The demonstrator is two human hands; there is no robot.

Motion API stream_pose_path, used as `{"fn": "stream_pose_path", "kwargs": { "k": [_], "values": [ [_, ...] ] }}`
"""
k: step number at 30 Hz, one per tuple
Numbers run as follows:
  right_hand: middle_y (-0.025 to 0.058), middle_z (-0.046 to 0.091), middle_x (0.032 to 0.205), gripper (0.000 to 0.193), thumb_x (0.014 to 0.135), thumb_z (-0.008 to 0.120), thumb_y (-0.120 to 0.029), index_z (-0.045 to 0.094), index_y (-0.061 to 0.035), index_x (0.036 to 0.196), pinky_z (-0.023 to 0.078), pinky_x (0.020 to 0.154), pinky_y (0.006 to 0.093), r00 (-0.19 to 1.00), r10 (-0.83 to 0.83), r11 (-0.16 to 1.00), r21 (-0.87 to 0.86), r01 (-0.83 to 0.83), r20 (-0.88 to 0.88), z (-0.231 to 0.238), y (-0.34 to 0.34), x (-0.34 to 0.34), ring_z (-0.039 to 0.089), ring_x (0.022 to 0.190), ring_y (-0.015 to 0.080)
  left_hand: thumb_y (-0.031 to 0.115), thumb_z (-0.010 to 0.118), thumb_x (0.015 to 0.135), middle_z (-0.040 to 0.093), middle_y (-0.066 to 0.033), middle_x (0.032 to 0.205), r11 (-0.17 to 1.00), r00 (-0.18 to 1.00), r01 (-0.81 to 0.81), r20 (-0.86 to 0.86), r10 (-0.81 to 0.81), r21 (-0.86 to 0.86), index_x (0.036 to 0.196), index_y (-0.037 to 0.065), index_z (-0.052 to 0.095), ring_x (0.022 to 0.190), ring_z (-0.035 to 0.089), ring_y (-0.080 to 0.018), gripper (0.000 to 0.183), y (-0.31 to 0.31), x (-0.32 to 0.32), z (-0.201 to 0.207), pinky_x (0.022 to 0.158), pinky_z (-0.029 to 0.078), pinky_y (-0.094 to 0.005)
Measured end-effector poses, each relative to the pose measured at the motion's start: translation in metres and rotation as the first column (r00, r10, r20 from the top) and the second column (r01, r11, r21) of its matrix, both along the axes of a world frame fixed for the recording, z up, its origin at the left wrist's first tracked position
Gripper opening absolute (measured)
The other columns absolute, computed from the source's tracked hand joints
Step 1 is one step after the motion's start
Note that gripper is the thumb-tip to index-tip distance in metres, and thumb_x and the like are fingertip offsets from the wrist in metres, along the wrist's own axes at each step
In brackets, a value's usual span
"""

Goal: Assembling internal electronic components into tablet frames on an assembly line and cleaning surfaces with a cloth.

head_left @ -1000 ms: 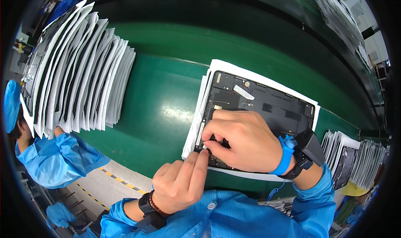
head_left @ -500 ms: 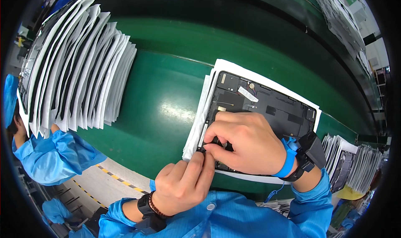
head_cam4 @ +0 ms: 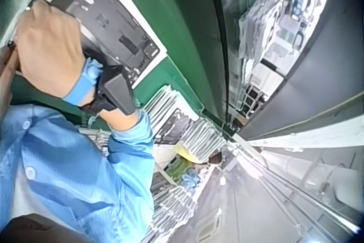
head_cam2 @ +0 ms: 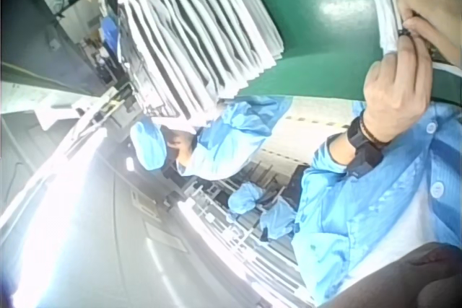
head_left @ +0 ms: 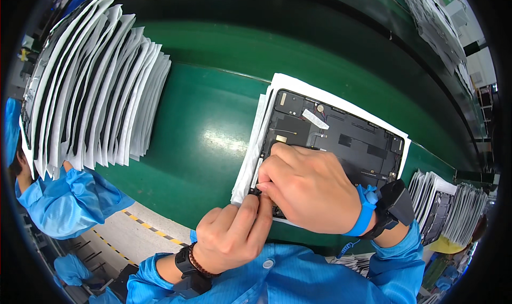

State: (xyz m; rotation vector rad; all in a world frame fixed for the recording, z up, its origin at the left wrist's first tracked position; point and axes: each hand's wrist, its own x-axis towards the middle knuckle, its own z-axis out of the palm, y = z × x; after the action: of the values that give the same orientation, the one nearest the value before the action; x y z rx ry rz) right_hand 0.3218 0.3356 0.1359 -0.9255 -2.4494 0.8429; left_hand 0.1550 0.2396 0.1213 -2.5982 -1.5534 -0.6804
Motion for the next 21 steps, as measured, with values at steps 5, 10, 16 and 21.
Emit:
{"fn": "stream_pose_path", "kwargs": {
  "k": [5, 10, 16, 21],
  "values": [
    [0.0108, 0.054, 0.078, 0.012, 0.072, 0.065, -0.007, 0.057, 0.0005, 0.077, 0.050, 0.055, 0.0371, 1.000, -0.011, 0.999, 0.040, 0.010, 0.025, -0.0004, -0.0039, -0.0014, 0.061, 0.071, 0.0266, -0.002, 0.067, 0.063, 0.061, -0.0070, 0.086, 1.000, 1.000, 0.000, -0.004, 0.000, 0.014, 0.099, -0.003, 0.073, 0.052, 0.052, -0.0110, 0.037, -0.0003, 0.0005, -0.0005, 0.043, 0.037, -0.0256],
    [0.0113, 0.054, 0.078, 0.013, 0.071, 0.064, -0.008, 0.056, 0.0012, 0.077, 0.050, 0.056, 0.0371, 0.999, -0.013, 0.998, 0.056, 0.011, 0.038, 0.0004, -0.0056, -0.0020, 0.061, 0.071, 0.0266, -0.002, 0.068, 0.063, 0.062, -0.0072, 0.086, 1.000, 1.000, 0.011, -0.005, -0.011, 0.013, 0.098, -0.003, 0.073, 0.052, 0.052, -0.0111, 0.035, -0.0001, 0.0003, -0.0004, 0.043, 0.036, -0.0257],
    [0.0117, 0.054, 0.078, 0.013, 0.070, 0.064, -0.007, 0.056, 0.0012, 0.076, 0.051, 0.057, 0.0375, 1.000, -0.014, 0.999, 0.047, 0.013, 0.024, -0.0005, -0.0050, -0.0025, 0.061, 0.072, 0.0271, -0.002, 0.068, 0.063, 0.063, -0.0090, 0.087, 1.000, 1.000, 0.019, -0.003, -0.019, 0.010, 0.097, -0.004, 0.073, 0.052, 0.053, -0.0120, 0.035, 0.0003, -0.0001, -0.0009, 0.042, 0.037, -0.0262],
    [0.0119, 0.054, 0.077, 0.013, 0.070, 0.064, -0.006, 0.055, 0.0011, 0.076, 0.051, 0.058, 0.0380, 1.000, -0.009, 1.000, 0.025, 0.009, 0.026, 0.0005, -0.0046, -0.0026, 0.061, 0.073, 0.0278, -0.002, 0.067, 0.063, 0.064, -0.0085, 0.086, 1.000, 1.000, 0.015, -0.021, -0.015, 0.013, 0.097, -0.004, 0.073, 0.052, 0.052, -0.0112, 0.034, 0.0005, 0.0000, 0.0001, 0.042, 0.036, -0.0254]
  ]
}}
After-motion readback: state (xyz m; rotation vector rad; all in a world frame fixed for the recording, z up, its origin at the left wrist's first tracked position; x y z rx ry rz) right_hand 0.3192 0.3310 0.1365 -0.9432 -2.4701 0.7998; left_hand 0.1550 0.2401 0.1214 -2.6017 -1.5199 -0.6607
